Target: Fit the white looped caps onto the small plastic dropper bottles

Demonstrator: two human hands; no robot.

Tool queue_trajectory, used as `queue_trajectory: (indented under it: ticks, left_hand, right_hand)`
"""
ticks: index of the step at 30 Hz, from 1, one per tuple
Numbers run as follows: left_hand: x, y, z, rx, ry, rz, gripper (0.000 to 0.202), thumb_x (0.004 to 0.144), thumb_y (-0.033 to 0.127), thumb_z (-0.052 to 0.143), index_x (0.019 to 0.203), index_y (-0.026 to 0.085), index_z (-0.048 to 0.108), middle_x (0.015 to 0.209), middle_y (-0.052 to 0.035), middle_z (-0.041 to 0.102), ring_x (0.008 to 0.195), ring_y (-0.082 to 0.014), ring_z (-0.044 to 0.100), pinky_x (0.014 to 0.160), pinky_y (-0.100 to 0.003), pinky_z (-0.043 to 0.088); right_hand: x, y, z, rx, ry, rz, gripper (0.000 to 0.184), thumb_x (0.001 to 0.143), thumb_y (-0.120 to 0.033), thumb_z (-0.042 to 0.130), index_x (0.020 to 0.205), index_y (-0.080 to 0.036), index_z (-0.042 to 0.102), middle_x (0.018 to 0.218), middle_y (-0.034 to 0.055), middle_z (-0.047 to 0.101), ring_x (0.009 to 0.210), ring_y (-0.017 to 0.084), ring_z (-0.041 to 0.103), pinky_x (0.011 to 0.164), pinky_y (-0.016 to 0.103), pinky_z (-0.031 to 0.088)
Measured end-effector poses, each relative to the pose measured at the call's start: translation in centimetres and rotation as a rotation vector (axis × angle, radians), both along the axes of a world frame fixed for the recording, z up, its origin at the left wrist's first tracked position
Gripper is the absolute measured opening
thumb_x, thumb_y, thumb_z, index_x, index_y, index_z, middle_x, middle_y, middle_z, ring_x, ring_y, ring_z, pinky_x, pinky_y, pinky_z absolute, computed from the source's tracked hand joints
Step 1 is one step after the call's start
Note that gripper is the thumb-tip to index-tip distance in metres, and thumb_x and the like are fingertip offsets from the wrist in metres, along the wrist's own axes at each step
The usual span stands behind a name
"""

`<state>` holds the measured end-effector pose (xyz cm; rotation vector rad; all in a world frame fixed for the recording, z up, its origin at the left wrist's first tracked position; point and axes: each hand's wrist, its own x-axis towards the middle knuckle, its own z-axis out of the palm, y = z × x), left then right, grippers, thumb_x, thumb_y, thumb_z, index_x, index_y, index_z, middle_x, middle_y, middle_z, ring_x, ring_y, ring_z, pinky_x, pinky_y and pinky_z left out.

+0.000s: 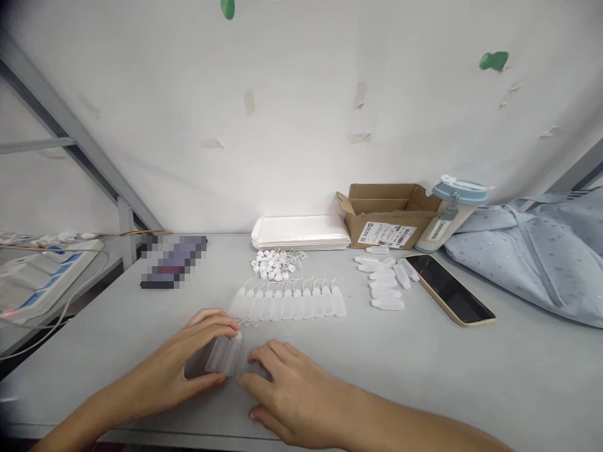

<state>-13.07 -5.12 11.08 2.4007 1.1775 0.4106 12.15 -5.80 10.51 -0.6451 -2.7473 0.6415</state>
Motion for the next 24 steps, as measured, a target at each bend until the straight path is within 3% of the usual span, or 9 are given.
queue_trajectory:
  ticks: [6, 13, 18, 24]
  left_hand:
    - [-0.2, -0.1, -0.1, 0.082, -0.024, 0.017, 0.049, 0.074, 0.02, 0.067, 0.12, 0.026, 0.052, 0.123, -0.006, 0.058, 0.122, -0.0255, 0.045, 0.098, -0.042, 0.046]
    - [0.5, 1.1, 1.5, 0.109, -0.026, -0.029, 0.038, 0.078, 0.026, 0.065, 0.115, 0.024, 0.054, 0.12, -0.0062, 0.059, 0.119, -0.0242, 0.047, 0.097, -0.039, 0.047]
    - [2.8, 4.8, 2.4, 0.2, -0.089, -0.021, 0.02, 0.085, 0.023, 0.054, 0.105, 0.022, 0.059, 0.107, -0.0059, 0.064, 0.106, -0.0223, 0.053, 0.088, -0.038, 0.049]
    - [6.5, 11.6, 2.6, 0.303, -0.019, 0.009, 0.017, 0.085, 0.017, 0.05, 0.096, 0.018, 0.063, 0.097, -0.0064, 0.064, 0.1, -0.0228, 0.053, 0.085, -0.037, 0.048]
  right_hand:
    - [-0.1, 0.1, 0.0, 0.013, -0.001, 0.002, 0.034, 0.089, -0.028, 0.053, 0.12, -0.015, 0.053, 0.123, 0.0142, 0.051, 0.11, 0.025, 0.047, 0.092, 0.037, 0.044]
    - [0.2, 0.7, 0.5, 0.021, 0.018, 0.013, 0.028, 0.089, -0.026, 0.053, 0.114, -0.015, 0.056, 0.111, 0.0112, 0.057, 0.099, 0.021, 0.053, 0.087, 0.031, 0.045]
    - [1.6, 2.7, 1.3, 0.199, 0.088, -0.072, 0.023, 0.094, -0.021, 0.039, 0.099, -0.013, 0.061, 0.083, 0.0096, 0.062, 0.075, 0.019, 0.054, 0.071, 0.031, 0.045]
    - [5.5, 6.9, 2.1, 0.461, 0.037, -0.33, 0.029, 0.095, -0.017, 0.032, 0.089, -0.014, 0.061, 0.072, 0.0103, 0.061, 0.068, 0.021, 0.054, 0.062, 0.032, 0.038]
